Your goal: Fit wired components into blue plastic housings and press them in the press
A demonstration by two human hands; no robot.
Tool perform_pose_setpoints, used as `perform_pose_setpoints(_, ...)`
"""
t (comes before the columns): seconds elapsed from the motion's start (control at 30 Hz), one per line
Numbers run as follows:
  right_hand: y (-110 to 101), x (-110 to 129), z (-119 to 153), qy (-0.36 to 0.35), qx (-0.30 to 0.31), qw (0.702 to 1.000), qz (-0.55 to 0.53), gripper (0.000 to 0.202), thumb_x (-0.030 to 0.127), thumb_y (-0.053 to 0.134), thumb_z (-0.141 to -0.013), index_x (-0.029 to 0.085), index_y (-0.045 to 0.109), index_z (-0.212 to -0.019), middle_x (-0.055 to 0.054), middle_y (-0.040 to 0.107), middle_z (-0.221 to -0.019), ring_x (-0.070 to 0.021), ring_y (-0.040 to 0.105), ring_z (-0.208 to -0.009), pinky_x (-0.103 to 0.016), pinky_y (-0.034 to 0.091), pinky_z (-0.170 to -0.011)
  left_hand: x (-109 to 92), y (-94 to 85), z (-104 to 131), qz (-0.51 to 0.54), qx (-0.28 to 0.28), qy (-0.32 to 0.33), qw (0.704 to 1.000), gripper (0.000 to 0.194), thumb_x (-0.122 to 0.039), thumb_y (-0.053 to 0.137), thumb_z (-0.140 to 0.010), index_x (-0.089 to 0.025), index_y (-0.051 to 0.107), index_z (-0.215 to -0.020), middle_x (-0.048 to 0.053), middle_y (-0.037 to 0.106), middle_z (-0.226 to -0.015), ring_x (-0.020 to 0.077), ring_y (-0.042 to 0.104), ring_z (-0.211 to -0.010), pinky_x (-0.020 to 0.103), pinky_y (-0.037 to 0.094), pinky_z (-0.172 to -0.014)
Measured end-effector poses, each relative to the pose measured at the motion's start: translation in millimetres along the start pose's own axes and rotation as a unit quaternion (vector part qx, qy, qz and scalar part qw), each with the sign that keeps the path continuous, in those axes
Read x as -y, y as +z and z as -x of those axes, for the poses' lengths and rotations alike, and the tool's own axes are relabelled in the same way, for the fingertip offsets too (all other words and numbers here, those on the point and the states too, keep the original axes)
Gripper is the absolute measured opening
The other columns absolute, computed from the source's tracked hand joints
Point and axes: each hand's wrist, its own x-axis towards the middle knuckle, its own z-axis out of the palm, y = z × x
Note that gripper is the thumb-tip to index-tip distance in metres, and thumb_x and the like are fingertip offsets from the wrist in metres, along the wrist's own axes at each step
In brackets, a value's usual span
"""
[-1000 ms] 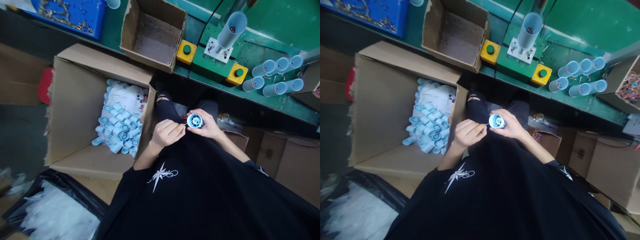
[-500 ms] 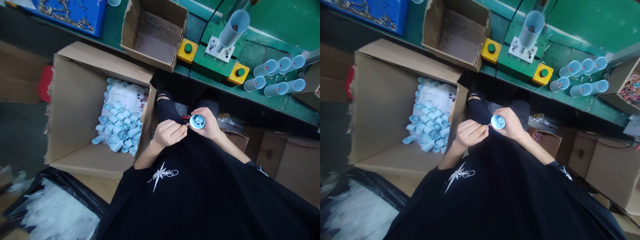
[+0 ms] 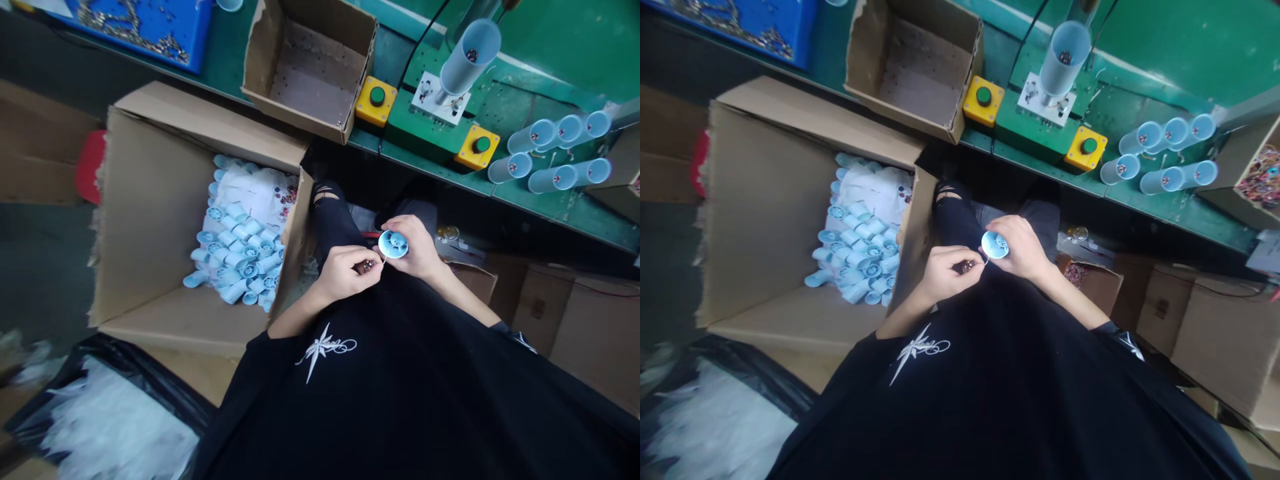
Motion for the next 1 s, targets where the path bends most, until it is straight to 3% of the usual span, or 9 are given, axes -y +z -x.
perform_pose_setpoints(0.1, 0.6, 0.4, 0.5, -0.019, 0.013, 1.000, 0.015, 0.041, 0.042, 0.071, -0.098, 0.027, 0.055, -0.132, -0.011, 0.075, -0.118, -0.0304, 0.073, -0.107, -0.050, 0.058, -0.090, 0.9, 0.5, -2.3, 0.058, 0.001, -0.070, 0.996, 0.014, -0.018, 0.071, -0.089, -0.017, 0.073, -0.076, -0.002, 0.070, -0.064, 0.0086, 0.057, -0.050, 0.021, 0.047, -0.051)
perform_pose_setpoints(0.23, 1.8, 1.2, 1.5, -0.031, 0.022, 0.999, 0.024, 0.038, 0.044, 0.066, -0.101, 0.025, 0.056, -0.132, -0.011, 0.075, -0.118, -0.0296, 0.073, -0.108, -0.049, 0.057, -0.089, 2.3, 4.7, -5.1, 0.076, 0.018, -0.095, 0.992, 0.011, -0.018, 0.071, -0.090, -0.017, 0.076, -0.080, -0.003, 0.070, -0.062, 0.0080, 0.055, -0.047, 0.020, 0.045, -0.049)
perform_pose_setpoints(0.3, 1.9, 0.7, 2.2, -0.022, 0.030, 0.999, 0.030, 0.035, 0.045, 0.063, -0.102, 0.025, 0.058, -0.130, -0.011, 0.075, -0.118, -0.0293, 0.072, -0.110, -0.050, 0.057, -0.090, 2.1, 8.5, -5.8, 0.045, 0.012, -0.081, 0.996, 0.011, -0.018, 0.070, -0.091, -0.018, 0.076, -0.082, -0.002, 0.071, -0.065, 0.0087, 0.057, -0.049, 0.021, 0.048, -0.052)
perform_pose_setpoints(0.43, 1.1, -1.4, 3.3, 0.007, 0.055, 0.997, 0.048, 0.031, 0.045, 0.058, -0.103, 0.024, 0.061, -0.126, -0.012, 0.075, -0.120, -0.0295, 0.071, -0.113, -0.052, 0.056, -0.094, 2.4, 15.5, -5.8, -0.094, -0.015, 0.008, 0.995, 0.017, -0.017, 0.065, -0.096, -0.018, 0.075, -0.083, 0.000, 0.072, -0.068, 0.0125, 0.064, -0.060, 0.026, 0.055, -0.065)
perform_pose_setpoints(0.6, 1.1, -1.1, 2.9, -0.006, 0.054, 0.997, 0.056, 0.031, 0.041, 0.060, -0.103, 0.022, 0.061, -0.128, -0.012, 0.076, -0.119, -0.0291, 0.072, -0.112, -0.049, 0.056, -0.093, 5.9, 15.6, -4.4, -0.156, -0.042, 0.044, 0.986, 0.016, -0.018, 0.064, -0.099, -0.014, 0.079, -0.104, 0.004, 0.076, -0.075, 0.0147, 0.067, -0.063, 0.028, 0.057, -0.067)
perform_pose_setpoints(0.83, 1.7, -1.1, 3.5, -0.019, 0.057, 0.997, 0.041, 0.034, 0.037, 0.061, -0.102, 0.022, 0.060, -0.133, -0.013, 0.075, -0.121, -0.0297, 0.071, -0.113, -0.048, 0.053, -0.094, 4.1, 9.6, -3.4, -0.096, -0.001, 0.014, 0.995, 0.019, -0.016, 0.062, -0.097, -0.018, 0.081, -0.098, 0.002, 0.078, -0.076, 0.0131, 0.067, -0.061, 0.027, 0.057, -0.066)
perform_pose_setpoints(1.0, 1.0, -1.7, 5.0, 0.005, 0.090, 0.994, 0.057, 0.037, 0.047, 0.060, -0.102, 0.021, 0.062, -0.130, -0.014, 0.075, -0.121, -0.0315, 0.070, -0.112, -0.050, 0.052, -0.095, -1.7, 4.0, -2.8, -0.123, -0.013, 0.000, 0.992, 0.017, -0.013, 0.063, -0.090, -0.018, 0.079, -0.085, 0.001, 0.077, -0.071, 0.0142, 0.067, -0.059, 0.027, 0.053, -0.061)
